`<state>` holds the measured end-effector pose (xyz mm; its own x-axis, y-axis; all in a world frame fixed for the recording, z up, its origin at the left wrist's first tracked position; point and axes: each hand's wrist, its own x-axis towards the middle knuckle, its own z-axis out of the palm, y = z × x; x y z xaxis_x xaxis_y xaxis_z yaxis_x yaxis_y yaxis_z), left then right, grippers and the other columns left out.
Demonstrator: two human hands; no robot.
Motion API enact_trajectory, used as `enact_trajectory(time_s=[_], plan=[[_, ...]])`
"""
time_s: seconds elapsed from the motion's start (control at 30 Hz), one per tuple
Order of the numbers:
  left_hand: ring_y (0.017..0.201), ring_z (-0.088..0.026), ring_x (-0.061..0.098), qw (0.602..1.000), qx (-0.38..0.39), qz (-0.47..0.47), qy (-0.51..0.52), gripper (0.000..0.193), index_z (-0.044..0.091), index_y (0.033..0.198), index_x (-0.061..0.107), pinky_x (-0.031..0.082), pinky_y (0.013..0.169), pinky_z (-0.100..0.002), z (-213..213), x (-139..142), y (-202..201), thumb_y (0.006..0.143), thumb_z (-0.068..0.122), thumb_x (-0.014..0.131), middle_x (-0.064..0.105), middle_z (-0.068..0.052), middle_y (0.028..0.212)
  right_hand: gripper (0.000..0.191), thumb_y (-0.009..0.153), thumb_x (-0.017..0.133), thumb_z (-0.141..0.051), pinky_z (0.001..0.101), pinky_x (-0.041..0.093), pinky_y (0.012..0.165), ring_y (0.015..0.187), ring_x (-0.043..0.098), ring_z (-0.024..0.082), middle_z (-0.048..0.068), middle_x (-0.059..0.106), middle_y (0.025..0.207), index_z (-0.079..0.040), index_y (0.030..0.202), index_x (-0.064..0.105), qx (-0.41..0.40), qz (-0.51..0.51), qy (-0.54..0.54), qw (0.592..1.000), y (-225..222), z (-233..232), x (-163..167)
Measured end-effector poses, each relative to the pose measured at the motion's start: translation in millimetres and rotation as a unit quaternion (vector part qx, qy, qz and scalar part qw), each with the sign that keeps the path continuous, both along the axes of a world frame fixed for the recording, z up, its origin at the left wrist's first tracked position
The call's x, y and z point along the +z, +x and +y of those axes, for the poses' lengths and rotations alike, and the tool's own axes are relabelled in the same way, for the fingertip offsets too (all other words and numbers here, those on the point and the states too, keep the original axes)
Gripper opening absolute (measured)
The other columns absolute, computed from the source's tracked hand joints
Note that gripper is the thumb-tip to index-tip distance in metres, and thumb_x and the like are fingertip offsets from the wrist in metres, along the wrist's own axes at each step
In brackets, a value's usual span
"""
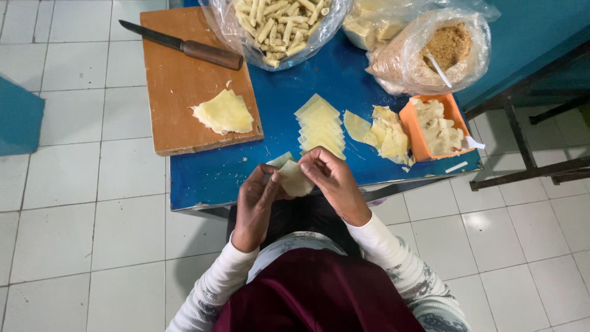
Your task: The person spoons brown powder from a plastic bag onto thin yellow sheets on a blue table, folds the sheets over the filling by hand, and places the folded pieces in a row on the table and into an orange container. They repeat this wrapping cycle with successive sheets.
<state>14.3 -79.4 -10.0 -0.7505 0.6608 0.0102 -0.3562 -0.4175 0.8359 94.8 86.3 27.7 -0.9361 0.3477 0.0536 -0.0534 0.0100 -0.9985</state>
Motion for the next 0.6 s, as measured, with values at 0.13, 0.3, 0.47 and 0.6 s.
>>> enact_trajectory(time_s=[0.13, 0.3, 0.47, 0.6], plan=[[0.088, -0.011, 0.064, 0.999, 0.027, 0.032, -0.025, 0.011, 0.001, 0.104, 0.061, 0.056, 0.08, -0.029, 1.5, -7.4, 2.1, 0.104, 0.012, 0.063, 0.065, -0.004, 0.096, 0.014, 0.107, 0.061, -0.017, 0.0198, 0.034, 0.062, 0.071, 0.042, 0.004, -0.002, 0.052, 0.079, -0.003, 0.103, 0.062, -0.07, -0.015, 0.069, 0.995, 3.4, -3.9, -5.5], [0.088, -0.011, 0.064, 0.999, 0.02, 0.019, 0.029, 0.014, 0.003, 0.096, 0.058, 0.053, 0.081, -0.026, -1.5, -14.9, 5.2, 0.101, 0.008, 0.07, 0.068, -0.007, 0.099, 0.012, 0.109, 0.055, -0.015, 0.0219, 0.045, 0.07, 0.077, 0.052, 0.004, -0.002, 0.059, 0.087, -0.003, 0.107, 0.059, -0.097, 0.039, 0.14, 0.985, 5.2, -11.5, -8.5], [0.074, -0.012, 0.067, 0.998, 0.048, 0.03, 0.017, 0.016, 0.005, 0.09, 0.055, 0.051, 0.068, -0.025, -2.1, -9.5, 9.8, 0.1, 0.004, 0.068, 0.074, -0.009, 0.086, 0.01, 0.11, 0.056, -0.012, 0.0251, 0.046, 0.071, 0.078, 0.054, 0.008, 0.003, 0.06, 0.09, -0.002, 0.109, 0.057, -0.138, 0.067, 0.187, 0.97, 8.5, -14.5, -13.7], [0.064, -0.011, 0.066, 0.978, 0.059, 0.155, -0.124, 0.015, 0.003, 0.097, 0.055, 0.05, 0.056, -0.026, -5.4, 7.2, 14.3, 0.093, 0.001, 0.07, 0.071, -0.008, 0.077, 0.006, 0.106, 0.06, -0.008, 0.0269, 0.05, 0.07, 0.078, 0.061, 0.013, 0.008, 0.065, 0.094, -0.003, 0.107, 0.059, -0.203, 0.072, 0.355, 0.91, 19.2, -10.8, -13.2]])
